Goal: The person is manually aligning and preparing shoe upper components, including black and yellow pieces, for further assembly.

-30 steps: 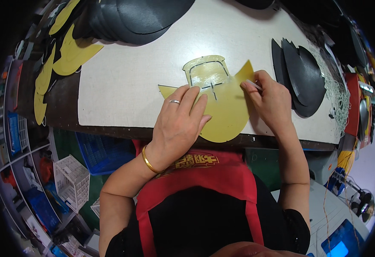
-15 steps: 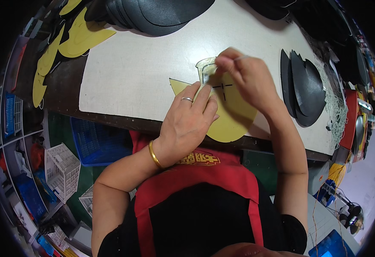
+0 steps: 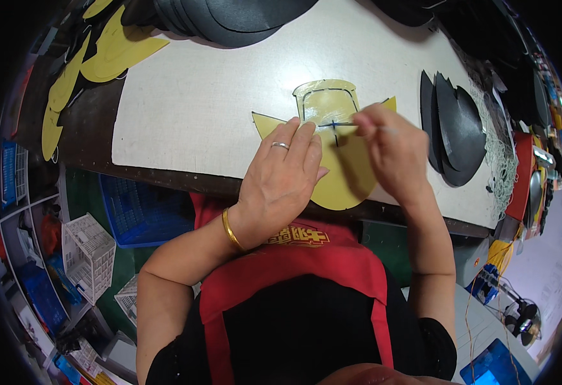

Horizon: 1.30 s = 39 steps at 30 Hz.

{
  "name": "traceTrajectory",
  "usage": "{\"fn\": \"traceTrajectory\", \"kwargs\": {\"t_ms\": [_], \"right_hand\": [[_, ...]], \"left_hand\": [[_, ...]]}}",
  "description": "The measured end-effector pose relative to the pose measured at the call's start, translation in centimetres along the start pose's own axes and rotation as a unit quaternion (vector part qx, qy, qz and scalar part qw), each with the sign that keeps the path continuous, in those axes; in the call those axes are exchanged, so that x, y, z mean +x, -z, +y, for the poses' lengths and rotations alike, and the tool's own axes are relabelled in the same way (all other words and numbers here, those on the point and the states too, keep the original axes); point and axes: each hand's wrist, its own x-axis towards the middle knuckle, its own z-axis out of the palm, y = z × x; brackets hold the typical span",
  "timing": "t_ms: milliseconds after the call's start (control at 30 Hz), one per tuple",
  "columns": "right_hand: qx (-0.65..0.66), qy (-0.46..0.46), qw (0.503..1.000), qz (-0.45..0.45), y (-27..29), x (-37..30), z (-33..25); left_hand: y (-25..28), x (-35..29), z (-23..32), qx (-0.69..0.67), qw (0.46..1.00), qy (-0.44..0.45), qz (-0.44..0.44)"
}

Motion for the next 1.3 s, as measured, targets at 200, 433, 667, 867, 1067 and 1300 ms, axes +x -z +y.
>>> {"fn": "traceTrajectory", "kwargs": {"t_ms": [200,433,667,867,1067,1300], "right_hand": [[0.060,0.053,0.996,0.031,-0.3,-0.3,-0.3],[-0.097,-0.030,0.995,0.017,0.7,-0.1,0.8],[0.057,-0.017,0.998,0.018,-0.6,-0.8,-0.5],[0.050,0.037,0.996,0.062,-1.1,-0.4,-0.6],[0.202,-0.196,0.959,-0.003,3.0,-0.4,2.6],[-0.023,-0.252,0.961,-0.112,0.1,-1.3,4.3]], "left_hand": [[-0.1,-0.1,0.0,0.009,1.000,-0.003,-0.005],[-0.1,-0.1,0.0,0.016,1.000,-0.004,0.000],[0.0,-0.6,0.2,0.013,1.000,-0.005,0.000],[-0.1,-0.6,0.0,0.019,1.000,0.007,-0.013],[-0.3,1.1,-0.4,0.008,1.000,-0.008,0.009],[-1.3,-0.1,-1.0,0.029,0.999,-0.014,0.006]]}}
